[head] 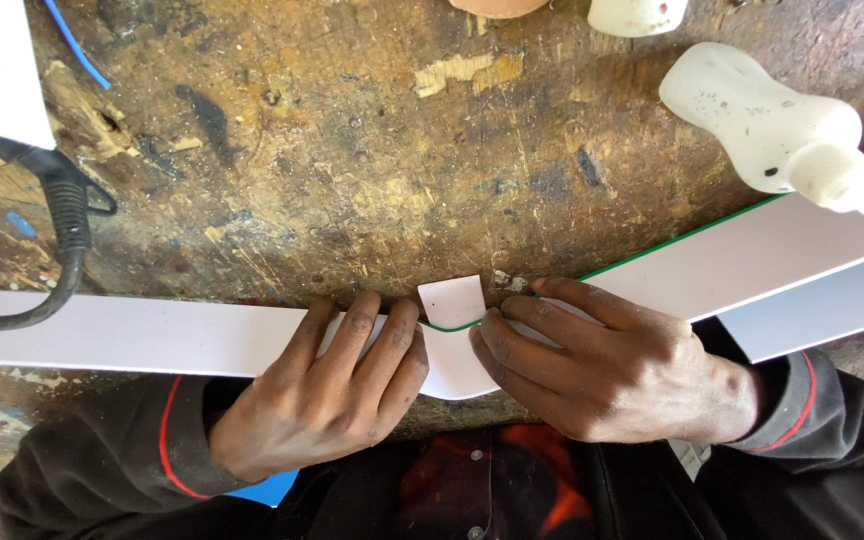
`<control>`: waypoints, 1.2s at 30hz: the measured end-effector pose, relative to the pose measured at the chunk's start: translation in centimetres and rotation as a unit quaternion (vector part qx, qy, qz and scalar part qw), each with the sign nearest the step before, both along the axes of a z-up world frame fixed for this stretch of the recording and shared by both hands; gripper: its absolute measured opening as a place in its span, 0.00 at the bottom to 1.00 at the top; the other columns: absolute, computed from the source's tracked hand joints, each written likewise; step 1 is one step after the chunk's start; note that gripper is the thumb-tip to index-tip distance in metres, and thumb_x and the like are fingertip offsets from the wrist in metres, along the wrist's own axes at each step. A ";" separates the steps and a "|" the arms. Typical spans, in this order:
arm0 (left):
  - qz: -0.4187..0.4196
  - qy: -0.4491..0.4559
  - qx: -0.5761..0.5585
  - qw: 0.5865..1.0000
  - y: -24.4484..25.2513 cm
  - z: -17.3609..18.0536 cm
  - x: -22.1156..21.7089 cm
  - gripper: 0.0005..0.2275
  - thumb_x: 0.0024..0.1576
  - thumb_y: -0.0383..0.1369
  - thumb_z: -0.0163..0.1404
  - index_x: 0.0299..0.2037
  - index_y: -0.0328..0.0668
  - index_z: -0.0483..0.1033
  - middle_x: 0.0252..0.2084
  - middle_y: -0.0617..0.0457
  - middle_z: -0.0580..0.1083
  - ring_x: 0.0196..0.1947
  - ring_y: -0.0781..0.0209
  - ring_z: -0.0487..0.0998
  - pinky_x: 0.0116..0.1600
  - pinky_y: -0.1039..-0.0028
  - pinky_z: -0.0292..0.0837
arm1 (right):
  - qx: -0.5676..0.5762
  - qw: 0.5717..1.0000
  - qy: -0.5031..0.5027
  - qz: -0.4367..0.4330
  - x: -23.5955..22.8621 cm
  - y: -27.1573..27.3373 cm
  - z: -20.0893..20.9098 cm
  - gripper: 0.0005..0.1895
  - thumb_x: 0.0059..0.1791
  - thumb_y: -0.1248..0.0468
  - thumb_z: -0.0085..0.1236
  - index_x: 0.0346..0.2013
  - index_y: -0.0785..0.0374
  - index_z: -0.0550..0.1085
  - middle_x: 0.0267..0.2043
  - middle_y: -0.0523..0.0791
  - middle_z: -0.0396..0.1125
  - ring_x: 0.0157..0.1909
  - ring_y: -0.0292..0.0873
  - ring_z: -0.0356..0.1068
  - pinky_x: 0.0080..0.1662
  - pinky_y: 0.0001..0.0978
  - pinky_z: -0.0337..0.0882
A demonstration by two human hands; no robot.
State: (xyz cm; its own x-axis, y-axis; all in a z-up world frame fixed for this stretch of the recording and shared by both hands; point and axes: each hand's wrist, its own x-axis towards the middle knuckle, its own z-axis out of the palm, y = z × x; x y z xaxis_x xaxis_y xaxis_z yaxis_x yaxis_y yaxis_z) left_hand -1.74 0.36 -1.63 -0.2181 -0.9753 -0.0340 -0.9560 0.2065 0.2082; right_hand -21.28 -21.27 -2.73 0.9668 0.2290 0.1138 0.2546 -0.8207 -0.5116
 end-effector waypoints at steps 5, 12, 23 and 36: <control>-0.001 -0.004 0.004 1.000 -0.1 0.2 0.0 0.11 0.75 0.37 0.46 0.42 0.50 0.80 0.54 0.53 0.83 0.50 0.55 0.83 0.51 0.66 0.80 | -0.001 1.000 0.000 0.004 -0.1 0.0 0.0 0.10 0.64 0.60 0.56 0.48 0.58 0.84 0.51 0.41 0.79 0.52 0.42 0.80 0.57 0.35 0.80; 0.010 -0.009 0.010 1.000 0.1 0.1 -0.4 0.08 0.74 0.35 0.50 0.44 0.49 0.81 0.50 0.54 0.81 0.49 0.55 0.83 0.50 0.66 0.81 | -0.011 1.000 -0.002 -0.001 -0.2 0.0 0.0 0.10 0.64 0.60 0.56 0.48 0.57 0.84 0.52 0.41 0.79 0.52 0.42 0.80 0.57 0.34 0.79; 0.018 -0.013 0.028 0.999 -0.1 0.5 -0.6 0.08 0.74 0.32 0.47 0.43 0.47 0.79 0.49 0.53 0.80 0.46 0.55 0.80 0.53 0.67 0.80 | -0.008 1.000 -0.004 0.000 -0.3 0.0 0.0 0.11 0.64 0.62 0.53 0.48 0.57 0.84 0.52 0.41 0.79 0.53 0.43 0.80 0.57 0.35 0.80; 0.026 -0.016 0.057 0.998 -0.2 0.9 -0.9 0.11 0.73 0.29 0.43 0.48 0.42 0.83 0.50 0.50 0.80 0.47 0.51 0.79 0.55 0.65 0.83 | -0.002 1.000 -0.004 0.008 -0.7 0.0 -0.3 0.10 0.64 0.62 0.55 0.49 0.56 0.84 0.53 0.42 0.79 0.54 0.44 0.79 0.57 0.36 0.80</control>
State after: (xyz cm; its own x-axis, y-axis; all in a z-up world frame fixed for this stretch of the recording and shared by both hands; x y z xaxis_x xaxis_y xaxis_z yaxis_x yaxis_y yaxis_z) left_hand -2.61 0.20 -0.75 -0.1644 -0.9749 -0.1504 -0.9712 0.1333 0.1974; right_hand -21.97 -21.30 -3.05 0.9621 0.2444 0.1210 0.2716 -0.8185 -0.5062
